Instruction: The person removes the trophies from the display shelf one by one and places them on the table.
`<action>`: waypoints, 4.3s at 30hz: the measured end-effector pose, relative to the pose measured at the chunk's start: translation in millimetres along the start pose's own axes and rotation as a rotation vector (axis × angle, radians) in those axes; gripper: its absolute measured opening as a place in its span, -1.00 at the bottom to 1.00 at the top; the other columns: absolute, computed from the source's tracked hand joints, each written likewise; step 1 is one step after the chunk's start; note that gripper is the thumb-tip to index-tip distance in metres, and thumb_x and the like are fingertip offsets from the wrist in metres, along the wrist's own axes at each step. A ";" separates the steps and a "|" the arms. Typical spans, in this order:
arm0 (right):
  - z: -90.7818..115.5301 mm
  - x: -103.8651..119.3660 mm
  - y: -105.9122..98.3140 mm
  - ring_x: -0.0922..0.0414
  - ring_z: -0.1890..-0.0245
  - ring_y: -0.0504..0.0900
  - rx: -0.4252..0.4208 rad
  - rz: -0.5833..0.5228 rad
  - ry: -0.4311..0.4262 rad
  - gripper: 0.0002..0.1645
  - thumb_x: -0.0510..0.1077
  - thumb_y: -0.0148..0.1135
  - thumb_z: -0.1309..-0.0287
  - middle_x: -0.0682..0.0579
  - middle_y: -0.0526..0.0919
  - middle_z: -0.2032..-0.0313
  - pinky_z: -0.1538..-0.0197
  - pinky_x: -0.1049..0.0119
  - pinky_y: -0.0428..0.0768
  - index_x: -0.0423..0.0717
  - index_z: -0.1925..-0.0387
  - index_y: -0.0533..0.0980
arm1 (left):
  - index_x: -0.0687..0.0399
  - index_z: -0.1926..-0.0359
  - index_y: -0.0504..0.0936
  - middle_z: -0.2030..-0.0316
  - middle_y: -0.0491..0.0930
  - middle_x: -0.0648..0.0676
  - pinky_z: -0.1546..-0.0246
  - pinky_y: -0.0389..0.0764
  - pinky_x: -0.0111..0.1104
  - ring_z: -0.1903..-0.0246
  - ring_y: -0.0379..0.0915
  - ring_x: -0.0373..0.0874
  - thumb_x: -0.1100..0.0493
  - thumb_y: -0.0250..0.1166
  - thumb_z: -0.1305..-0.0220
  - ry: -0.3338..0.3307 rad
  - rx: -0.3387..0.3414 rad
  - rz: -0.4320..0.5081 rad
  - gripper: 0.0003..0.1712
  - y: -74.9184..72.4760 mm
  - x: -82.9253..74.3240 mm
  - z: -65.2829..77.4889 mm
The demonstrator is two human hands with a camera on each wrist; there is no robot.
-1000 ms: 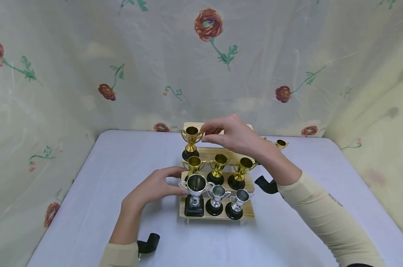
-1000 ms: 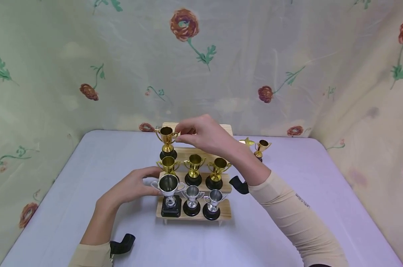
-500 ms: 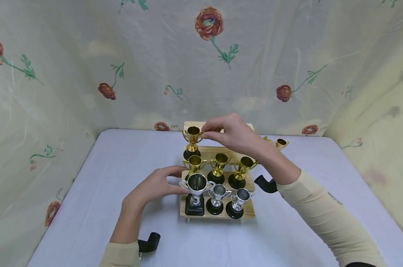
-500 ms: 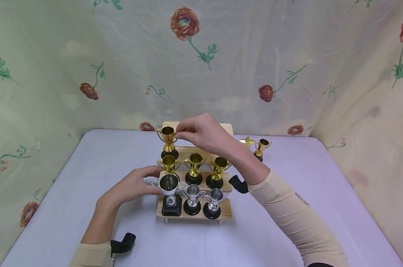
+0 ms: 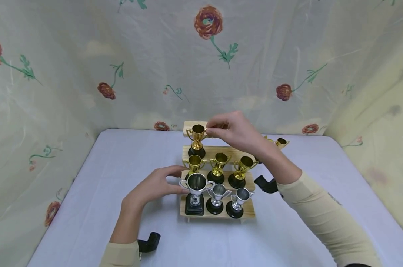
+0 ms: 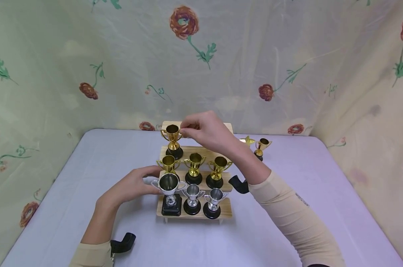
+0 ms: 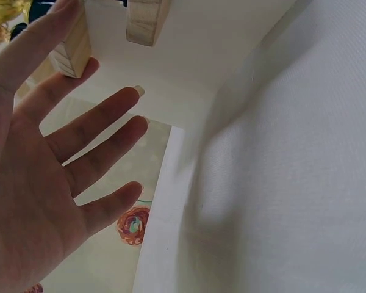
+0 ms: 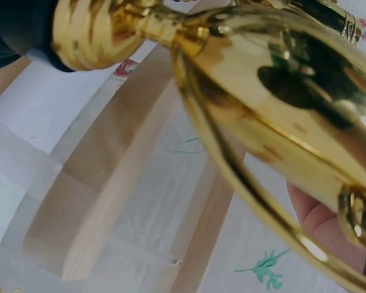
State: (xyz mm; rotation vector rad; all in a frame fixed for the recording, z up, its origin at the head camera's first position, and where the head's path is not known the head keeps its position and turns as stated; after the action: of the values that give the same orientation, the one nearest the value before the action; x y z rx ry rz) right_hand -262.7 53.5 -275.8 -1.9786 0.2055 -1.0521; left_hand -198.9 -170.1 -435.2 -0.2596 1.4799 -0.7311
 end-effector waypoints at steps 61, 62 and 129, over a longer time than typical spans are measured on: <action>46.3 -36.0 -30.3 0.13 0.32 0.67 -0.158 0.031 0.115 -0.85 -0.17 0.25 -0.27 -0.01 0.78 0.31 0.19 0.30 0.61 -0.03 0.25 0.73 | -0.56 -0.13 0.55 -0.07 0.62 -0.18 -0.25 0.42 0.05 -0.20 0.46 -0.14 -0.25 0.55 0.09 0.012 0.013 0.034 -0.32 4.0 0.9 1.1; 47.0 -36.2 -30.7 0.13 0.31 0.67 -0.158 0.031 0.117 -0.84 -0.16 0.24 -0.28 -0.01 0.78 0.30 0.18 0.30 0.61 -0.03 0.24 0.73 | -0.56 -0.13 0.55 -0.07 0.62 -0.18 -0.25 0.42 0.05 -0.20 0.46 -0.13 -0.25 0.55 0.09 0.010 0.014 0.034 -0.32 4.1 0.8 1.1; 92.6 -67.2 -61.7 0.17 0.47 0.53 -0.345 0.067 0.208 -0.83 -0.23 0.22 -0.21 -0.06 0.75 0.34 0.42 0.40 0.49 -0.07 0.32 0.73 | -0.52 -0.17 0.53 -0.11 0.61 -0.12 -0.27 0.39 0.07 -0.23 0.46 -0.09 -0.24 0.53 0.05 0.034 0.019 0.010 -0.31 5.3 0.7 0.3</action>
State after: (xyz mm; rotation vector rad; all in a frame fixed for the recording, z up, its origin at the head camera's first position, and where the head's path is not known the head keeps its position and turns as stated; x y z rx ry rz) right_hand -250.9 181.6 -294.8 -2.1442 0.5968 -1.2432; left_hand -197.2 -166.6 -438.9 -0.2262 1.5048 -0.7446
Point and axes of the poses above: each hand's wrist, its own z-axis away from the middle knuckle, its own y-axis out of the palm, x = y × z, the point moved 3 cm from there along -z, towards the middle knuckle
